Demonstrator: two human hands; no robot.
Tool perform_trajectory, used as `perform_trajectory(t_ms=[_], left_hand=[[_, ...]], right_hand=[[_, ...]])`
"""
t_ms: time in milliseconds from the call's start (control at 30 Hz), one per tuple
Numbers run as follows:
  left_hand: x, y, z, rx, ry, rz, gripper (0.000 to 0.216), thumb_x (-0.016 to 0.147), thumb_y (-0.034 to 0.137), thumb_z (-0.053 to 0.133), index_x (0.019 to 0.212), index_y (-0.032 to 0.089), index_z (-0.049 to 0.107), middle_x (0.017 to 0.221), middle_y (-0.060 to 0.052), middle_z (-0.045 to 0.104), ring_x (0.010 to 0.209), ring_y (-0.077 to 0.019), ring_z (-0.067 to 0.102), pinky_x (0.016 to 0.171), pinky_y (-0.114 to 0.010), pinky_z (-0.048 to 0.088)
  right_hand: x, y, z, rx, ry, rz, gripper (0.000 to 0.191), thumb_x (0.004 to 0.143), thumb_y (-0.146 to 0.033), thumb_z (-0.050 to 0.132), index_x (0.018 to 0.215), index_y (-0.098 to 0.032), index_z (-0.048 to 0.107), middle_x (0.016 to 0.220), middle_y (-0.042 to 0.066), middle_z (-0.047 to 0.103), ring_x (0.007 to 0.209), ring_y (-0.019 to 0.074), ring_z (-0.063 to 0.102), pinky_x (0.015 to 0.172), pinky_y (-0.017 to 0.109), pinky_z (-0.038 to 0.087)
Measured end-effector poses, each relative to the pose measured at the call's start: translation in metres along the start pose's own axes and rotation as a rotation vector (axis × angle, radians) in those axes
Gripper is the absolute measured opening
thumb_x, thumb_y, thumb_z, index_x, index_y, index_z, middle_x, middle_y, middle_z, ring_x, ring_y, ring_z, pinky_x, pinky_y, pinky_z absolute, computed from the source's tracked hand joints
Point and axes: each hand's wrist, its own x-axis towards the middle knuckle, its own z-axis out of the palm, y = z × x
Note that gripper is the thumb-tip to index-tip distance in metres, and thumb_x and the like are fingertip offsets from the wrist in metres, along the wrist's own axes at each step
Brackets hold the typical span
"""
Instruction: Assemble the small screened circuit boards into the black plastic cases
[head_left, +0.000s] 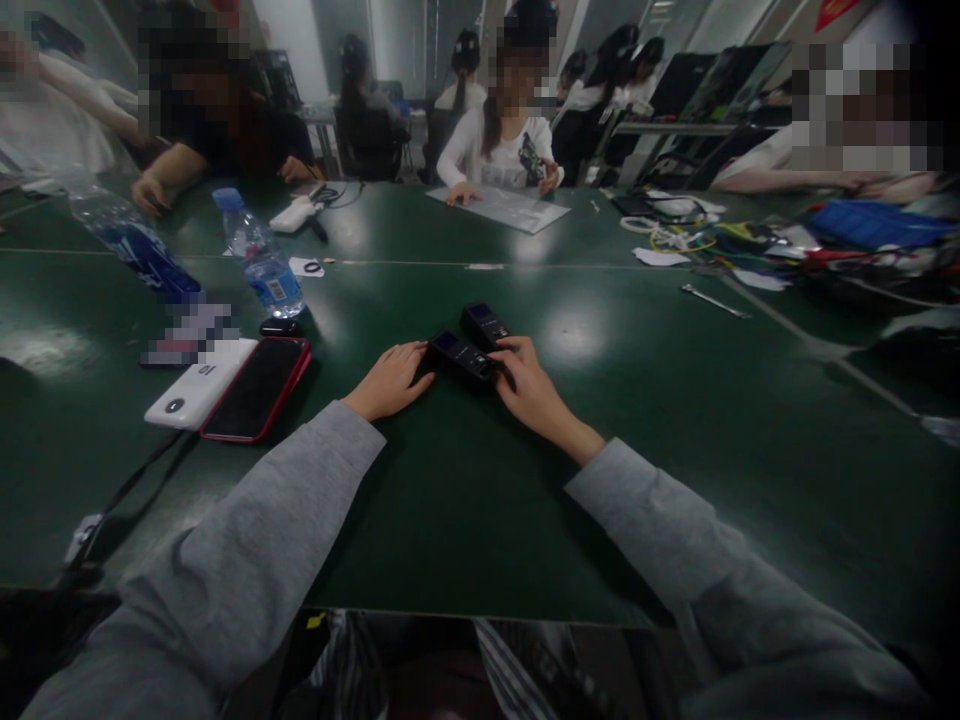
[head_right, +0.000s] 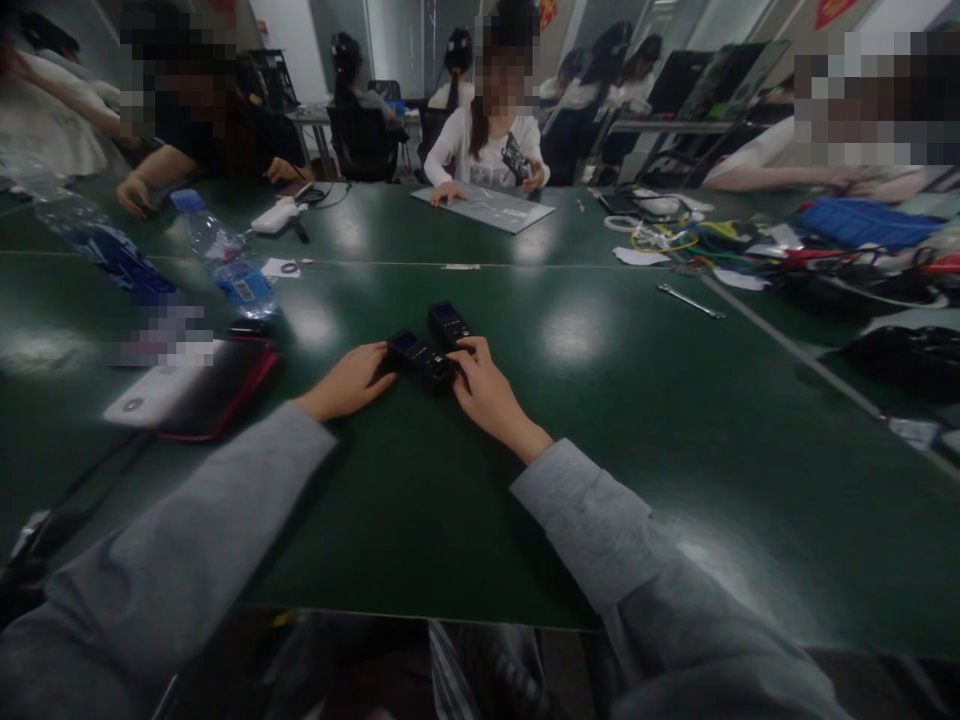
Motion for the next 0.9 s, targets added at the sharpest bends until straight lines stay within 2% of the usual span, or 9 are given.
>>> perform_trajectory(t_ms=[333, 500, 700, 900], left_hand=[[0.0004, 0.0028, -0.0030, -0.002, -0.006, -0.012, 0.055, 0.099, 0.042, 0.042, 0.138, 0.003, 0.047, 0.141, -0.022, 0.054, 0.136, -0.0285, 0.047, 0.115, -0.044, 0.038], [0.0002, 0.0025, -0.0020, -0.008, 0.004, -0.013, 0.053, 0.099, 0.043, 0.042, 0.138, 0.008, 0.047, 0.143, -0.020, 0.053, 0.136, -0.0286, 0.047, 0.115, -0.046, 0.038], [0.0004, 0.0023, -0.0020, 0.001, -0.016, -0.026, 0.055, 0.100, 0.043, 0.042, 0.138, 0.003, 0.047, 0.141, -0.022, 0.053, 0.137, -0.0289, 0.047, 0.115, -0.045, 0.037], [-0.0001, 0.0023, -0.0024, -0.009, -0.008, -0.019, 0.053, 0.100, 0.044, 0.041, 0.138, 0.007, 0.048, 0.143, -0.020, 0.053, 0.136, -0.0286, 0.047, 0.115, -0.046, 0.038]], right_hand=[[-0.0001, -0.0020, 0.0000, -0.024, -0.013, -0.006, 0.029, 0.089, -0.015, 0.047, 0.117, -0.018, 0.054, 0.137, 0.016, 0.036, 0.113, 0.0284, 0.057, 0.096, 0.051, 0.054], [-0.0007, -0.0043, -0.0018, -0.021, -0.034, 0.005, 0.029, 0.090, -0.017, 0.047, 0.119, -0.018, 0.053, 0.138, 0.016, 0.035, 0.115, 0.0291, 0.057, 0.096, 0.051, 0.054], [-0.0004, -0.0023, -0.0011, -0.012, -0.034, 0.004, 0.030, 0.089, -0.017, 0.047, 0.118, -0.017, 0.054, 0.138, 0.016, 0.035, 0.109, 0.0276, 0.059, 0.095, 0.052, 0.054], [-0.0004, -0.0034, -0.0019, -0.011, -0.045, 0.007, 0.032, 0.089, -0.017, 0.047, 0.120, -0.018, 0.054, 0.139, 0.016, 0.033, 0.108, 0.0278, 0.058, 0.097, 0.054, 0.054]])
